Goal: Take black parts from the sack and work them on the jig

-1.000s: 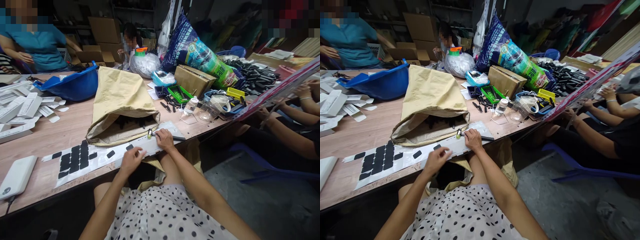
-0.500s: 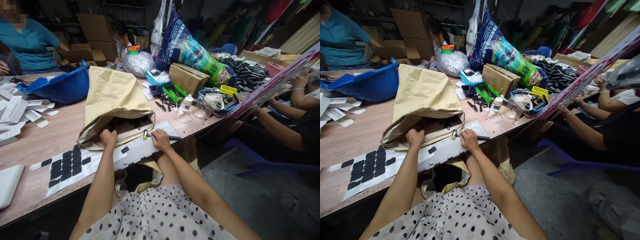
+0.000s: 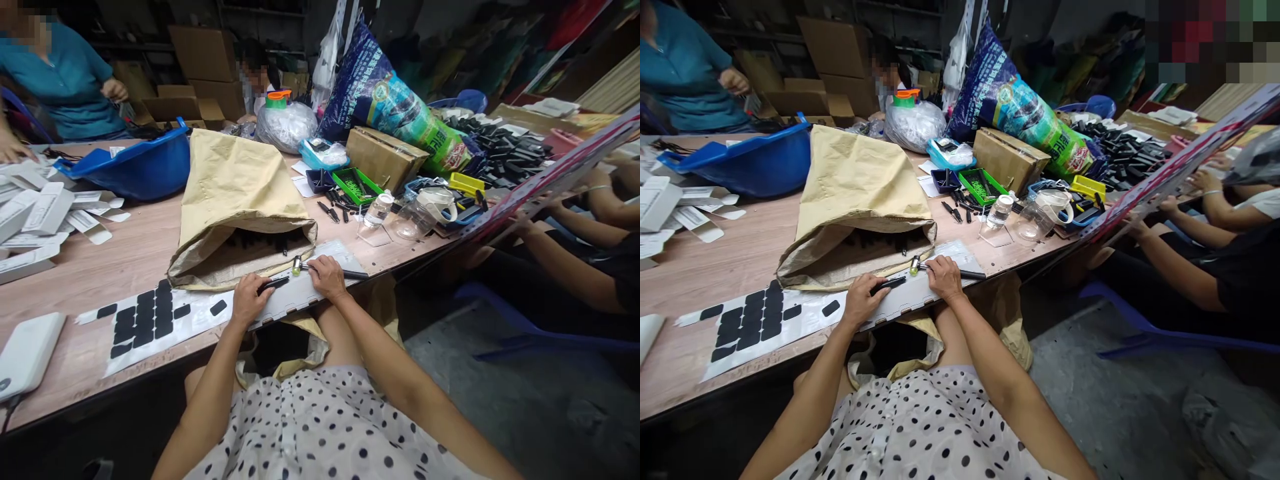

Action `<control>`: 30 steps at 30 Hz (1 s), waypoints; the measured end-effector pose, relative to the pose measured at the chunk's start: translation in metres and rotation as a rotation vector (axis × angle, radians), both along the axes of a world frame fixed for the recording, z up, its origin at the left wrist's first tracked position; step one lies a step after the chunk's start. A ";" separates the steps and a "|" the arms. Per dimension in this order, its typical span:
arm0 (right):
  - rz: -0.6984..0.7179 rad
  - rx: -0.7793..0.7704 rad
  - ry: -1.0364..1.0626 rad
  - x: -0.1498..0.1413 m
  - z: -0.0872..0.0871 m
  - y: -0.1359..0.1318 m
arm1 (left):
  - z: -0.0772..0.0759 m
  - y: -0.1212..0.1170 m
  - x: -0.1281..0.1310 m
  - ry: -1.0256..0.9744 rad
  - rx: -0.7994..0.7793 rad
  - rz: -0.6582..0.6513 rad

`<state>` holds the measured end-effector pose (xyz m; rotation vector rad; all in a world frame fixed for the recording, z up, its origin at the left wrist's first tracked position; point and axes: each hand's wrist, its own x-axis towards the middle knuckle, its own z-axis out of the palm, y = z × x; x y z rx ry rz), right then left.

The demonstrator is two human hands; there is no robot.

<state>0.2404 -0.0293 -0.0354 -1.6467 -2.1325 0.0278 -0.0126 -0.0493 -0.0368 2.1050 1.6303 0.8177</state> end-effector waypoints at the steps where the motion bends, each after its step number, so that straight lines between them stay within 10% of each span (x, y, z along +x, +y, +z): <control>1: 0.001 -0.012 0.006 0.001 0.001 0.001 | -0.001 0.001 0.000 0.001 -0.001 -0.003; 14: 0.204 0.022 0.267 -0.047 0.024 -0.038 | 0.001 0.001 0.003 -0.016 -0.028 0.013; 30: 0.107 -0.008 0.143 -0.047 0.018 -0.048 | 0.004 0.002 0.007 -0.014 -0.049 0.044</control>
